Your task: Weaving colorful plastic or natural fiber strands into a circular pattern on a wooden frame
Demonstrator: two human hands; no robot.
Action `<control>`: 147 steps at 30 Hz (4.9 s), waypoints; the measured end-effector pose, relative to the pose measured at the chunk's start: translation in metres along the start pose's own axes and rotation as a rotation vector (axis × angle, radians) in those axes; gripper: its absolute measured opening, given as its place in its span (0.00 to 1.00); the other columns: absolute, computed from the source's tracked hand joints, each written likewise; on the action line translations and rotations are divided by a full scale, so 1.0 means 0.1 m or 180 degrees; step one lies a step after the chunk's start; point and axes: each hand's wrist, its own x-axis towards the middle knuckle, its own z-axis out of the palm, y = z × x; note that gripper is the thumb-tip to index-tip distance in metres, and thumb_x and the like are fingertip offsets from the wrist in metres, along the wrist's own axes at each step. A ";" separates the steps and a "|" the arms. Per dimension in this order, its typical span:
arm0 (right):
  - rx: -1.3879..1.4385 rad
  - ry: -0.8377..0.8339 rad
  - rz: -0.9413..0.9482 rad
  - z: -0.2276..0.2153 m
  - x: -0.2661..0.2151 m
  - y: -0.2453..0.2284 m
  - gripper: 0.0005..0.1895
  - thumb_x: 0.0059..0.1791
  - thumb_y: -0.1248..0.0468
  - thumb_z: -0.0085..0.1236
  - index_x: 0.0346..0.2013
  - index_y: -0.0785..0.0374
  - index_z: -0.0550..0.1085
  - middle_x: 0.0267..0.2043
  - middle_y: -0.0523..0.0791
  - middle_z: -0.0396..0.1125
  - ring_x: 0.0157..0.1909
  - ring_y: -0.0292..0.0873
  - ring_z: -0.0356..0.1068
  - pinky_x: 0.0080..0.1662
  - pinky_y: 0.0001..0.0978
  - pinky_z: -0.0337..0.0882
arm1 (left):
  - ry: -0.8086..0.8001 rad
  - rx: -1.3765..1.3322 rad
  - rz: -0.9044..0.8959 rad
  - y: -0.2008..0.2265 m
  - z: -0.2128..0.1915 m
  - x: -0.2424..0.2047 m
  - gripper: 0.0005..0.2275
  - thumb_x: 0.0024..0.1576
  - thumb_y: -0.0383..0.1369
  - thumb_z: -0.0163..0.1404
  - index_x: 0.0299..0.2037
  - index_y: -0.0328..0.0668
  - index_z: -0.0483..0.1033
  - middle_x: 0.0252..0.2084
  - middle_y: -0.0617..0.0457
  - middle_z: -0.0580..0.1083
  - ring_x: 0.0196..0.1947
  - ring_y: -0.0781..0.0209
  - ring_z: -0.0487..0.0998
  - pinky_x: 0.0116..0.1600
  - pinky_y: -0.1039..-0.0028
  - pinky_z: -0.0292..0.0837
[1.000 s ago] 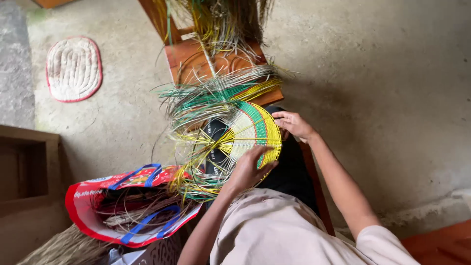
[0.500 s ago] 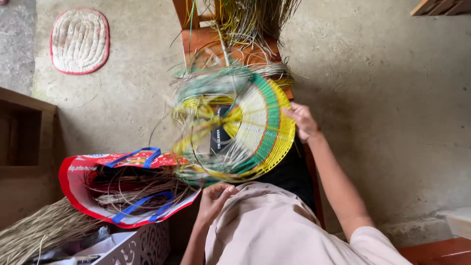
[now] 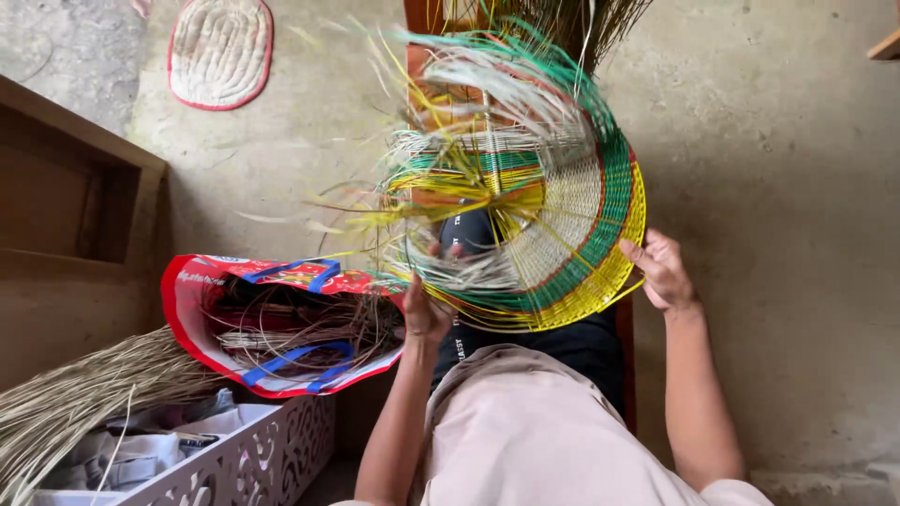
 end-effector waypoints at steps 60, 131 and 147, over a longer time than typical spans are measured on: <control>-0.3118 -0.0052 -0.1797 -0.12 0.86 0.51 0.11 0.43 0.66 0.71 0.36 0.62 0.77 0.38 0.47 0.63 0.41 0.50 0.66 0.47 0.41 0.66 | -0.0916 0.4447 -0.0716 -0.71 0.22 1.51 0.05 0.56 0.33 0.59 0.37 0.44 0.84 0.27 0.55 0.80 0.29 0.69 0.77 0.39 0.76 0.72; -0.1724 -0.1294 -0.0900 0.61 0.76 0.25 0.07 0.47 0.62 0.64 0.34 0.61 0.76 0.31 0.45 0.69 0.35 0.43 0.67 0.43 0.38 0.65 | -0.1239 0.4775 0.0161 -0.89 -0.29 1.53 0.06 0.57 0.33 0.57 0.39 0.41 0.84 0.30 0.44 0.79 0.27 0.53 0.76 0.36 0.63 0.68; -0.1439 -0.0934 -0.0647 0.70 0.49 -0.31 0.10 0.47 0.61 0.71 0.35 0.60 0.77 0.17 0.40 0.64 0.20 0.28 0.58 0.25 0.19 0.57 | -0.1222 0.6266 0.0794 -0.32 1.04 1.20 0.13 0.53 0.41 0.61 0.42 0.43 0.81 0.36 0.40 0.76 0.40 0.34 0.79 0.47 0.48 0.73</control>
